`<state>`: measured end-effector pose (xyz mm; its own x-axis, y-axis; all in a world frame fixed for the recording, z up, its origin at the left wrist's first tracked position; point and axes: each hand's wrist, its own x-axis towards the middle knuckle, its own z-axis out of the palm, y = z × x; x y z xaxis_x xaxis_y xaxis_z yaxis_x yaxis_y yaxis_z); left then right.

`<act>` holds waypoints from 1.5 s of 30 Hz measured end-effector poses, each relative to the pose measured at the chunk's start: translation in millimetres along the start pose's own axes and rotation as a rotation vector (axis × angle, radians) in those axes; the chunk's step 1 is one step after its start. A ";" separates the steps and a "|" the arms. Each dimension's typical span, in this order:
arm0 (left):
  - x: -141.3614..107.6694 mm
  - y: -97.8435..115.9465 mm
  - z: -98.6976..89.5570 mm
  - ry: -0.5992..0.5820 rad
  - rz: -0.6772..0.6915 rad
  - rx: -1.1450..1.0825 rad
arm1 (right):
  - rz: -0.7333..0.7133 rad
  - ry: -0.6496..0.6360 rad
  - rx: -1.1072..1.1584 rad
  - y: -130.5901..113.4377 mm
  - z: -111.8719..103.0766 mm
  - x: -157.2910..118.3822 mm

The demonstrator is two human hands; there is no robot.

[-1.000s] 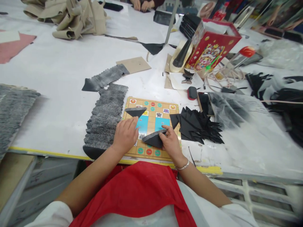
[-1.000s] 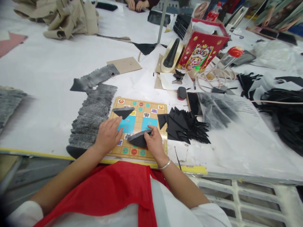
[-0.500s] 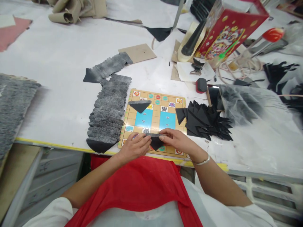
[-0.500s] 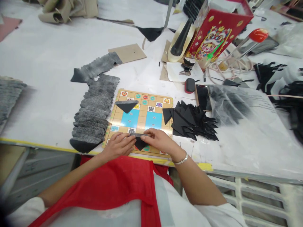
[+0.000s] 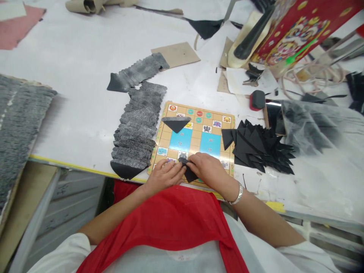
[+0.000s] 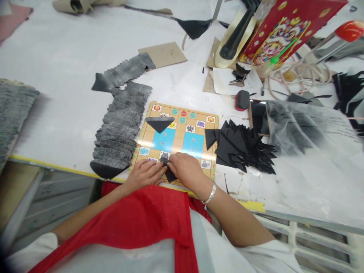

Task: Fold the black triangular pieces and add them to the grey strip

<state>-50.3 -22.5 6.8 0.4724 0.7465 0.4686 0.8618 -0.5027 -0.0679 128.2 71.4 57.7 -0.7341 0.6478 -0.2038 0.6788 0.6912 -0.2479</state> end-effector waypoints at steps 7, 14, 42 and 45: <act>-2.4 3.7 -0.8 -0.024 -0.094 -0.060 | -0.200 0.263 -0.001 1.9 26.8 -12.7; -0.4 2.5 -3.5 -0.016 -0.244 -0.123 | -0.320 0.375 -0.099 5.2 36.0 -14.1; -0.9 6.4 3.4 -0.047 -0.265 -0.126 | -0.343 0.307 -0.131 -4.0 32.8 -2.2; -1.7 7.9 5.7 -0.064 -0.251 -0.115 | -0.369 0.348 -0.107 3.1 35.2 -9.9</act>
<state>-43.2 -25.2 0.5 0.2603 0.8783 0.4010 0.9285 -0.3416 0.1454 136.8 55.9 25.6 -0.8874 0.4101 0.2105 0.3874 0.9109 -0.1418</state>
